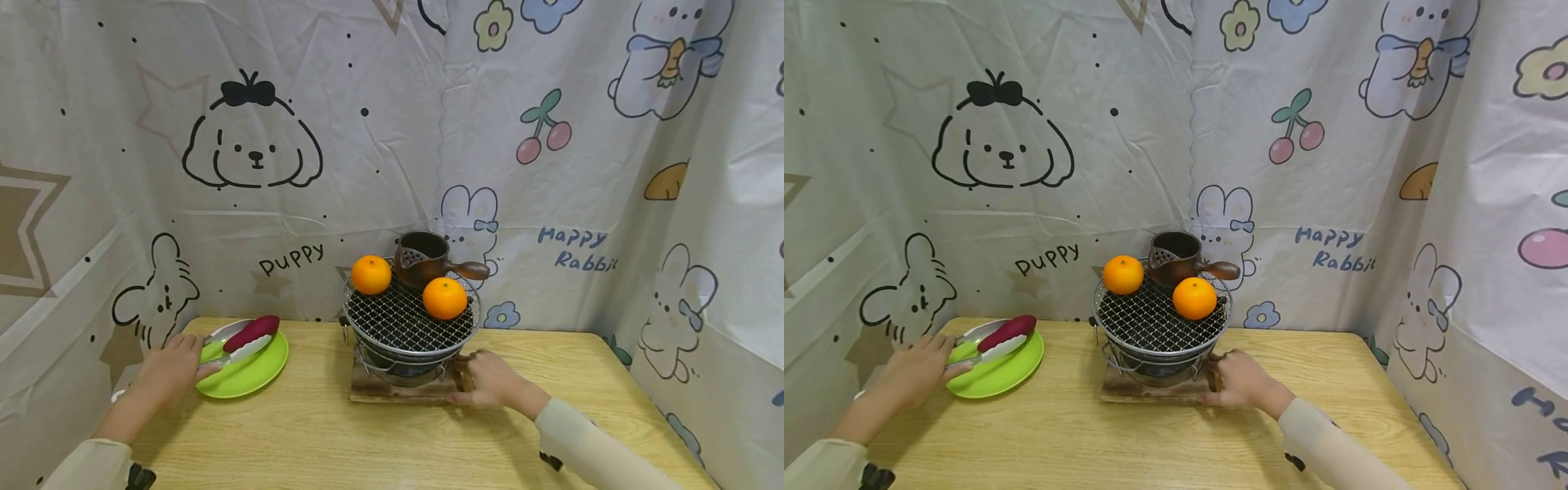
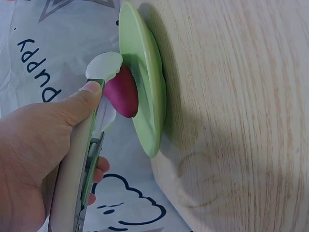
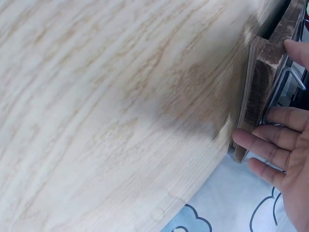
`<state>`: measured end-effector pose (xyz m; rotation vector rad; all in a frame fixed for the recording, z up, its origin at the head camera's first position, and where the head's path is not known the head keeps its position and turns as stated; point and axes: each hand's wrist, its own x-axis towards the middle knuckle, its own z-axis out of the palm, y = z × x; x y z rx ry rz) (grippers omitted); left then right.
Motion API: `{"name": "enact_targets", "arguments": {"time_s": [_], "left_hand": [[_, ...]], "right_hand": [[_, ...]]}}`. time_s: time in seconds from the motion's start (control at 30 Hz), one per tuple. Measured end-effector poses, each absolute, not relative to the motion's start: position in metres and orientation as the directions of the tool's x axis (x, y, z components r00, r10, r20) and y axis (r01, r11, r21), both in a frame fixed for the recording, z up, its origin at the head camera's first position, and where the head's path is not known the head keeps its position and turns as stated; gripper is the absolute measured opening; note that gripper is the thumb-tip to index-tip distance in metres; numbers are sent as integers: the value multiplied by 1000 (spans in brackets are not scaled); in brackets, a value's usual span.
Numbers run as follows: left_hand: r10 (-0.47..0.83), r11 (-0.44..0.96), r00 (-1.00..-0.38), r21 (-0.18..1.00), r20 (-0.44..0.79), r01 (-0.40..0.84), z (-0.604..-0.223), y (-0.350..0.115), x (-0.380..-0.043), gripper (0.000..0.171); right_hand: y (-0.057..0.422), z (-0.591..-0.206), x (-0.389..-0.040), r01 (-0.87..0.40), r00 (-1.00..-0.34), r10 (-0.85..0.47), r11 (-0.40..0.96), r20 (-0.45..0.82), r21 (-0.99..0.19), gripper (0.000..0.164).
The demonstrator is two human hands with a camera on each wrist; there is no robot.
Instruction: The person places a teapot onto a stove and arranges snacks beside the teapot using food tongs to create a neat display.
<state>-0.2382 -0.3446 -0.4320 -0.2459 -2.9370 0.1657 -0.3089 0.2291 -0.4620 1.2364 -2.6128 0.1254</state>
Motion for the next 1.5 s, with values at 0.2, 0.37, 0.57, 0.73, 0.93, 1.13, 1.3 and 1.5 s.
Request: {"name": "enact_targets", "arguments": {"time_s": [0.2, 0.37, 0.57, 0.73, 0.93, 1.13, 1.3, 1.5], "left_hand": [[182, 980, -966, -110, 186, 163, -430, -343, -238, 71], [189, 980, -961, -96, 200, 173, -428, -342, -240, 72], [195, 980, -952, -83, 234, 180, -423, -337, -242, 70], [200, 979, -948, -91, 246, 183, -416, -331, -242, 70], [207, 978, -947, -69, 245, 196, -408, -326, -245, 74], [210, 978, -947, -64, 243, 200, -397, -317, -243, 76], [230, 973, -933, -77, 277, 217, -386, -308, -240, 76], [247, 969, -918, -76, 311, 235, -372, -299, -239, 77]], "right_hand": [[228, -457, -311, -803, -562, -776, 594, 287, 34, 33], [227, -453, -312, -814, -548, -783, 581, 293, 30, 31], [226, -451, -316, -802, -571, -778, 597, 264, 27, 34], [226, -449, -318, -795, -581, -777, 606, 242, 37, 35], [226, -450, -319, -797, -580, -779, 603, 240, 31, 34], [227, -452, -318, -797, -580, -779, 603, 239, 33, 34], [228, -454, -318, -786, -593, -772, 617, 229, 44, 36], [227, -452, -318, -786, -591, -773, 616, 231, 48, 38]]}}
